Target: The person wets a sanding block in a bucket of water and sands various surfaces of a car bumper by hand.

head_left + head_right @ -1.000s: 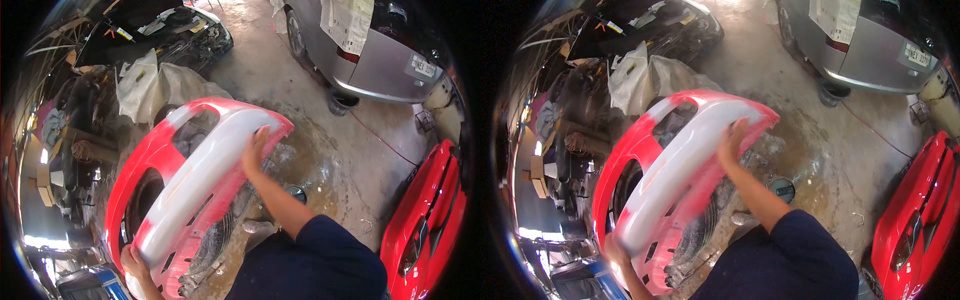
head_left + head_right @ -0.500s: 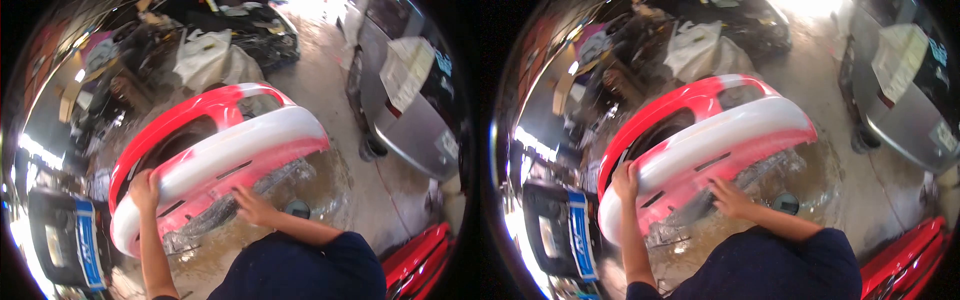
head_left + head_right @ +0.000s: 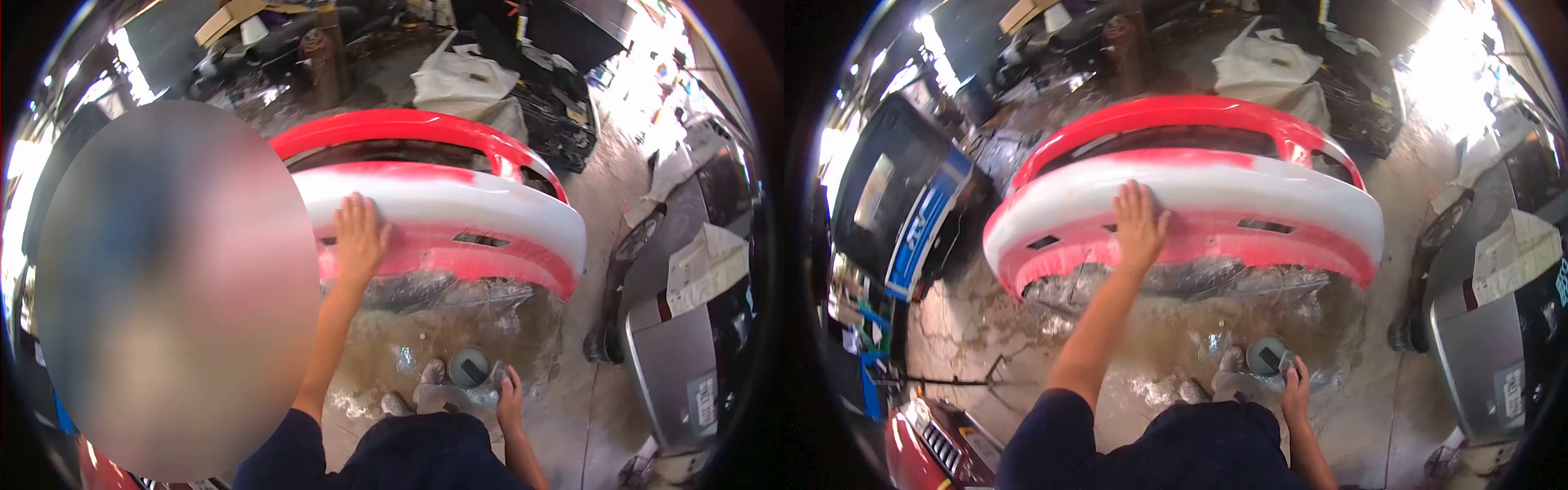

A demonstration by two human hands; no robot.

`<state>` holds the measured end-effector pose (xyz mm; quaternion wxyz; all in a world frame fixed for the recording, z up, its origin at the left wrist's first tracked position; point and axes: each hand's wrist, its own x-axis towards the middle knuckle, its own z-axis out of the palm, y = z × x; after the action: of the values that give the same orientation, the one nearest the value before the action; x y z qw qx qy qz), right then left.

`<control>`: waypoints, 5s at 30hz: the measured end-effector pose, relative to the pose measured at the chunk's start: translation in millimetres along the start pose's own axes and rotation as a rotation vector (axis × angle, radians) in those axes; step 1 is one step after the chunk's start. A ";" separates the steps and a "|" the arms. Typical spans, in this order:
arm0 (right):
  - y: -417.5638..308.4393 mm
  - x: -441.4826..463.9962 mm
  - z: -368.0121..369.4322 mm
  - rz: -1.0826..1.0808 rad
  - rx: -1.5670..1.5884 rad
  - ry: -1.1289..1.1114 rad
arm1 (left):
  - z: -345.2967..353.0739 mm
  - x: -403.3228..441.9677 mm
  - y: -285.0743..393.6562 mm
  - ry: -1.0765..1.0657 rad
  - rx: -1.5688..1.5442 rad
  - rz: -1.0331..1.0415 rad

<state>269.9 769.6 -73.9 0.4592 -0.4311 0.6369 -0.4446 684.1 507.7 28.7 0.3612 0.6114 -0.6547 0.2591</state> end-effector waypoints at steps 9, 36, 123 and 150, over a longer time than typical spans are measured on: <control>-31.4 -15.5 2.0 0.036 0.152 -0.086 | -48.2 -171.9 126.9 -0.541 -0.753 -0.191; 468.5 158.6 -78.6 0.380 -0.682 -0.415 | 275.3 -571.9 338.4 -1.641 -0.629 -0.488; -391.3 238.9 298.2 -0.937 -1.013 -0.320 | -95.2 73.3 -90.5 0.092 -0.026 -0.521; -382.9 251.0 291.4 -1.015 -0.899 -0.359 | -77.2 69.8 -100.1 0.144 -0.116 -0.453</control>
<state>554.1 390.4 190.6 0.0700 -0.8900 0.3934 -0.2196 795.6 513.4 120.2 0.4902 0.7008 -0.4873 0.1763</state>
